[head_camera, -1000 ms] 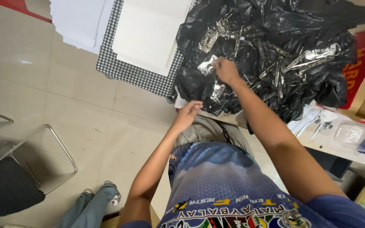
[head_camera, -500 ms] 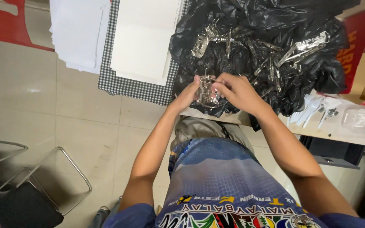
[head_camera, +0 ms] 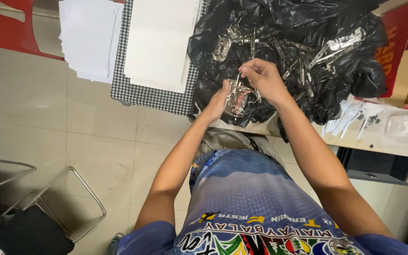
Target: Sorting and organizing small metal hardware components from a bag into a box.
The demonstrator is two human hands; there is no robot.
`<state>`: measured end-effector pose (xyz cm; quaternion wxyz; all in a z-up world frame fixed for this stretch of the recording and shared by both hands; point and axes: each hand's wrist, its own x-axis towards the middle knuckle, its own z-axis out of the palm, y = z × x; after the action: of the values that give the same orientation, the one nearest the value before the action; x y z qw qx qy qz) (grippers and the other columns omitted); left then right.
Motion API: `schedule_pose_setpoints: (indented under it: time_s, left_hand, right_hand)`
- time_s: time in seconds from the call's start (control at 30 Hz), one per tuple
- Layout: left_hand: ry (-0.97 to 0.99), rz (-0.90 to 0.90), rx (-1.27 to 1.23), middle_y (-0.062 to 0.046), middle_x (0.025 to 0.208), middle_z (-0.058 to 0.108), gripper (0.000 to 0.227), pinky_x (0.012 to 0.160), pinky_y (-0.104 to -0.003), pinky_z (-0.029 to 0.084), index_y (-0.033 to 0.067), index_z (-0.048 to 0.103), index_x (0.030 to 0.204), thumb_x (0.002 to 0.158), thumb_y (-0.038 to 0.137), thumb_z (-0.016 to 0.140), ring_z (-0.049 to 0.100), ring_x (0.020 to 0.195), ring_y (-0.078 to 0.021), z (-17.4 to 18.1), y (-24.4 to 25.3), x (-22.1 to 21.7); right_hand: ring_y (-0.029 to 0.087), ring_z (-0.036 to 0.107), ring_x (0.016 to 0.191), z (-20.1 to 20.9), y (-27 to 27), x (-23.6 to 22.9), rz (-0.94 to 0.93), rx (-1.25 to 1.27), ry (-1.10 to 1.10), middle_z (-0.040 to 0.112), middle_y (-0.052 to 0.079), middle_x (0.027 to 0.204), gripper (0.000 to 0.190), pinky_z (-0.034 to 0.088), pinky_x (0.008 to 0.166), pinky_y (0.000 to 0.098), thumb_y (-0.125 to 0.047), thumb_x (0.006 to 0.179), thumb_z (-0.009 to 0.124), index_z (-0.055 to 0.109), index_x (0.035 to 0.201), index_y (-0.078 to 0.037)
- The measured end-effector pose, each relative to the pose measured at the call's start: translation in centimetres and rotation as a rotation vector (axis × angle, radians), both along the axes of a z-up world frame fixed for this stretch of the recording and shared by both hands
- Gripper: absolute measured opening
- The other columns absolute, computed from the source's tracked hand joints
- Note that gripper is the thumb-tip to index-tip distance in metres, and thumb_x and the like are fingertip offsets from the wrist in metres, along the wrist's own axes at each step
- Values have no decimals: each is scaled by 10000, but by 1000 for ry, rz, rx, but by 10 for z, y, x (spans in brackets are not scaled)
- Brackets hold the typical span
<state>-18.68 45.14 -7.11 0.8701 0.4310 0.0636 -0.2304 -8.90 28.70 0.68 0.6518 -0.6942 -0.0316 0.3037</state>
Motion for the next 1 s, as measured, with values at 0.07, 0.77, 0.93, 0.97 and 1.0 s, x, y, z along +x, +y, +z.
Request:
schedule_pose_setpoints:
  time_s: [0.07,0.77,0.93,0.97,1.0]
  left_hand:
    - [-3,10,-10,-23,829,618,832,641,-284,549,-39,653,1239,1059,646,216,611,693,-129,4,-2,-2]
    - [99,285,-74,-32,850,590,834,695,-343,576,-27,630,1266,1081,622,139,614,752,-152,17,-6,-2]
    - [61,370,-59,-45,933,618,758,779,-328,568,-11,597,1316,1091,600,209,622,822,-146,16,-3,-3]
    - [-8,402,0,-47,999,609,723,848,-327,557,2,575,1355,1094,594,253,620,894,-149,21,-1,-4]
    - [-76,433,59,-49,1065,601,695,918,-325,545,16,554,1394,1097,589,298,618,966,-151,26,0,-5]
  right_hand:
    - [2,492,666,-4,-1,-3,1,-26,-61,667,-41,865,116,377,569,179,-130,1036,653,701,1047,-25]
    - [88,642,954,65,17,-28,21,-18,-487,545,55,1191,67,557,808,234,-19,1024,659,687,1046,38]
    - [93,570,1004,64,-2,-35,28,-101,-597,555,70,1211,101,523,833,220,-3,1025,675,721,1107,35]
    - [86,556,972,59,-7,-35,7,-82,-572,554,62,1207,104,503,822,217,-7,1045,669,711,1134,28]
    - [79,543,939,54,-12,-36,-15,-64,-547,552,54,1203,108,483,812,215,-10,1064,663,700,1161,22]
